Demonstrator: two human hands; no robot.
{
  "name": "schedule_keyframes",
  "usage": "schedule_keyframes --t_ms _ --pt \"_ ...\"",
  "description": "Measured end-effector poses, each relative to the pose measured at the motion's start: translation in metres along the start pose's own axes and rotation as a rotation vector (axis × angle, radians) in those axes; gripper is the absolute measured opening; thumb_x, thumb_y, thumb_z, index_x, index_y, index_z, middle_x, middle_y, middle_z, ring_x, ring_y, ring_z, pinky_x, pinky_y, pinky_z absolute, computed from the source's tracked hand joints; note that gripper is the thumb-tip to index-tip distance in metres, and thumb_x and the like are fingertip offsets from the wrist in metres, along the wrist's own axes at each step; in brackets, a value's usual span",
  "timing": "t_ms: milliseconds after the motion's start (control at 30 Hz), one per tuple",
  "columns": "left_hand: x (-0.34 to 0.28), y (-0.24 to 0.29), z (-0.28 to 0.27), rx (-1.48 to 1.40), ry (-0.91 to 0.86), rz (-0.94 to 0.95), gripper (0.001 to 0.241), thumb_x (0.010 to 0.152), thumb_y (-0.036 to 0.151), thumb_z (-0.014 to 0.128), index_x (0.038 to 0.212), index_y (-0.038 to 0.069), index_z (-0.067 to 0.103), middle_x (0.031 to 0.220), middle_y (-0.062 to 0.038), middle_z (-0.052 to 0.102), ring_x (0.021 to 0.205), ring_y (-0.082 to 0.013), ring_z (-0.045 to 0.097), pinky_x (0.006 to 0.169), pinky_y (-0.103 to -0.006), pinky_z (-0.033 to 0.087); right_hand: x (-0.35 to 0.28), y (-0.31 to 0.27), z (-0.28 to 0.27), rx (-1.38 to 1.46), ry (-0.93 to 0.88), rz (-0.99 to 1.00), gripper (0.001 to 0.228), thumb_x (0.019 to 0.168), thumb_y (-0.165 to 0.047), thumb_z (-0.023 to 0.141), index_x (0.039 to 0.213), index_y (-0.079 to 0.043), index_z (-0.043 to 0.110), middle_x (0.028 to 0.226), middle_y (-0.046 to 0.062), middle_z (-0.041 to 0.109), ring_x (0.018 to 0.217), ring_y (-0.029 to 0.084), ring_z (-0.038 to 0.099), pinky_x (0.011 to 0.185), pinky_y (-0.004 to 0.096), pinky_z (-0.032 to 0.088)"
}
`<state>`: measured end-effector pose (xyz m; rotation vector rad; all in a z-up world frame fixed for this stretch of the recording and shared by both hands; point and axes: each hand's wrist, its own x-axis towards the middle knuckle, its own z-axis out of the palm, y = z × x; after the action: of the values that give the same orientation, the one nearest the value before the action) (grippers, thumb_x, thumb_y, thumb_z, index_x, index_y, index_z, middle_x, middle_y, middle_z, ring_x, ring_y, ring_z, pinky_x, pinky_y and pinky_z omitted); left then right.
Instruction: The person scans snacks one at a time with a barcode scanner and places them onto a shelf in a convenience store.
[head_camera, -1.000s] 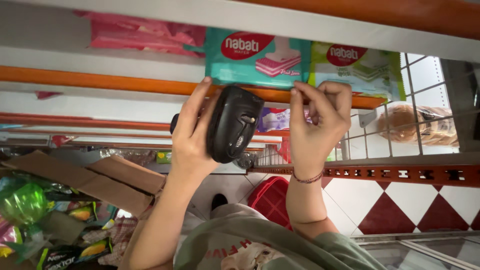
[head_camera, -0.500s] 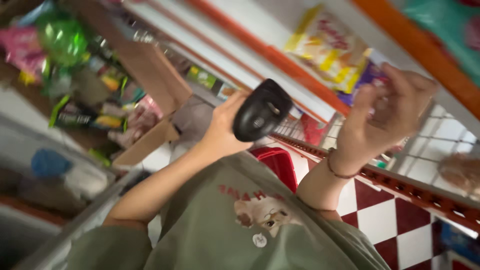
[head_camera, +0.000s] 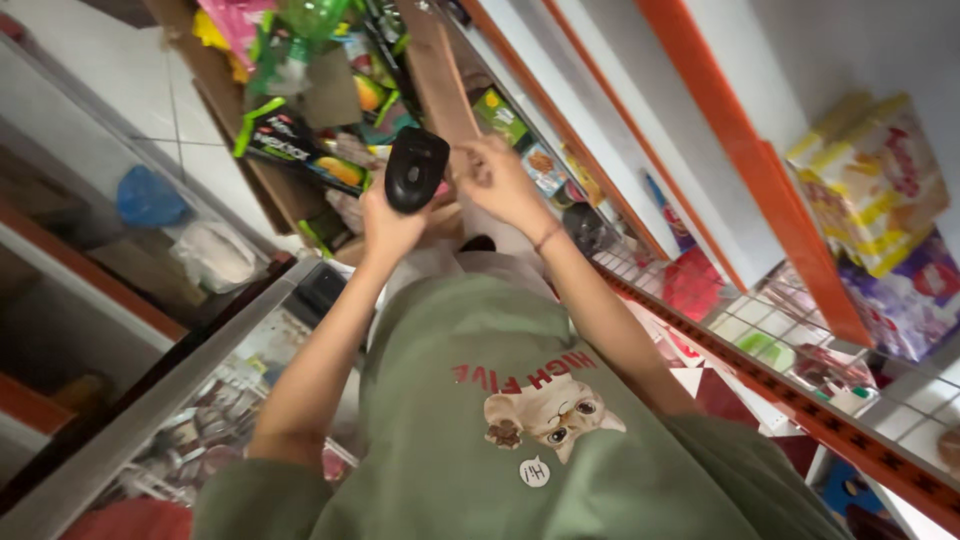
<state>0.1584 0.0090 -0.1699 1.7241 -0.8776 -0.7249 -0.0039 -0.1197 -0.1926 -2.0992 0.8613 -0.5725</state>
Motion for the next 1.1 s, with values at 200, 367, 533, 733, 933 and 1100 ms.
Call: schedule_keyframes --t_ms 200,367,533,733,933,1100 --pt "0.038 -0.070 -0.021 0.068 0.153 -0.179 0.032 0.075 0.016 0.084 0.101 0.001 0.072 0.085 -0.017 0.076 0.084 -0.0293 0.077 0.075 -0.0384 0.058 0.018 0.067 0.148 0.682 -0.277 0.747 0.037 0.090 -0.022 0.068 0.121 -0.002 0.068 0.095 0.005 0.071 0.082 0.015 0.065 0.072 0.032 0.054" --pt "0.055 -0.114 -0.027 0.094 0.140 -0.165 0.024 0.074 0.014 0.082 0.090 -0.001 0.072 0.082 -0.020 0.074 0.083 -0.0325 0.077 0.074 -0.0396 0.058 0.038 0.108 0.213 0.387 -0.009 0.775 0.046 0.085 -0.018 0.070 0.125 0.003 0.066 0.111 0.017 0.077 0.103 0.028 0.072 0.092 0.036 0.056" --pt "0.050 -0.119 -0.040 0.096 0.063 -0.152 0.024 0.075 0.013 0.082 0.090 -0.002 0.072 0.082 -0.021 0.074 0.084 -0.0341 0.077 0.073 -0.0401 0.058 0.039 0.133 0.249 0.028 0.025 0.665 0.098 0.085 -0.023 0.073 0.159 0.007 0.017 0.154 0.032 0.035 0.141 0.045 0.040 0.118 0.043 0.038" --pt "0.051 -0.119 -0.052 0.129 0.034 -0.202 0.028 0.074 0.014 0.083 0.092 -0.003 0.071 0.082 -0.022 0.073 0.084 -0.0353 0.076 0.073 -0.0404 0.058 0.059 0.141 0.260 -0.224 -0.063 0.782 0.094 0.078 -0.029 0.082 0.151 0.000 0.031 0.154 0.026 0.039 0.145 0.041 0.036 0.118 0.050 0.022" --pt "0.054 -0.109 -0.058 0.108 -0.010 -0.240 0.027 0.074 0.013 0.082 0.093 -0.003 0.072 0.083 -0.020 0.074 0.084 -0.0317 0.078 0.074 -0.0383 0.058 0.063 0.122 0.259 -0.358 0.101 0.680 0.084 0.076 -0.022 0.082 0.146 0.005 0.044 0.142 0.027 0.055 0.134 0.041 0.047 0.112 0.050 0.031" --pt "0.055 -0.106 -0.063 0.028 -0.028 -0.240 0.028 0.073 0.012 0.083 0.093 -0.004 0.070 0.080 -0.018 0.075 0.078 -0.0241 0.077 0.074 -0.0364 0.058 0.047 0.108 0.248 -0.065 0.186 0.821 0.039 0.080 -0.028 0.084 0.109 -0.005 0.073 0.106 0.022 0.074 0.104 0.036 0.070 0.094 0.044 0.051"
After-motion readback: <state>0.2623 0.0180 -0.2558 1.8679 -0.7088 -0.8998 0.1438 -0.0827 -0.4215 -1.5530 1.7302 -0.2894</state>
